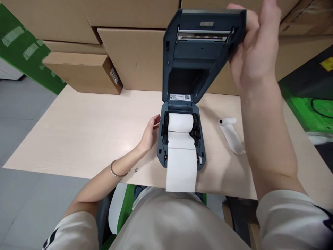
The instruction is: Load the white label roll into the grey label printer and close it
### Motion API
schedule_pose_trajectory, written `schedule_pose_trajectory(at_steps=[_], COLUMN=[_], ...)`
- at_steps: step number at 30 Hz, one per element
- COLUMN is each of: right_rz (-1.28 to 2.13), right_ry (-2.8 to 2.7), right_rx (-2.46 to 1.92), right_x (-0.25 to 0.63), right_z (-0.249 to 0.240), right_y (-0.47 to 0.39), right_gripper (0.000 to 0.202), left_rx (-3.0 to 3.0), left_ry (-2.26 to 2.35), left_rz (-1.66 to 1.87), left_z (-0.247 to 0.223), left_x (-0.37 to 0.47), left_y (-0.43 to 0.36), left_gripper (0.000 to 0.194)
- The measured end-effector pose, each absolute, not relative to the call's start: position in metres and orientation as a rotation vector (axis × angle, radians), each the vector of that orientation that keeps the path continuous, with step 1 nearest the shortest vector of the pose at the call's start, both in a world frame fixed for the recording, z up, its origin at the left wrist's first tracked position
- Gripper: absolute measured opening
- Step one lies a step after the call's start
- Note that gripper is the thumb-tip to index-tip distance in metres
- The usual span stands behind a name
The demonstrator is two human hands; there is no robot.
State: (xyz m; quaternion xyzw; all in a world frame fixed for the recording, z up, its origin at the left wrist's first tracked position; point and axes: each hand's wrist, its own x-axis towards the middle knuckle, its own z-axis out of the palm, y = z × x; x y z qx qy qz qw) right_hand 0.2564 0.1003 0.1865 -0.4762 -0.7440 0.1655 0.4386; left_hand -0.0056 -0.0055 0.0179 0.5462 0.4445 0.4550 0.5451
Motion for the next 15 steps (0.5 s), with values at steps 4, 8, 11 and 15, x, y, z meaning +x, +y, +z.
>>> schedule_pose_trajectory(at_steps=[4,8,11,15], right_rz=[0.56,0.781,0.781,0.574], right_ry=[-1.506,-1.663,-1.811,-2.044], right_rx=[-0.937,-0.844,-0.864,-0.844], right_x=[0.243,0.24,0.243,0.244], right_z=[0.183,0.162,0.135,0.104], right_y=[0.053,-0.007,-0.037,-0.056], right_gripper=[0.042,0.011,0.018,0.027], left_rx=[1.219,1.337,1.554,1.888], left_ry=[1.121,1.088,1.028,0.962], left_rz=[1.065,1.183,1.328,1.349], left_z=[0.009,0.016,0.029,0.037], left_x=[-0.009,-0.01,-0.013,-0.023], left_y=[0.001,-0.003,-0.015,-0.031], left_gripper=[0.079,0.077,0.074,0.084])
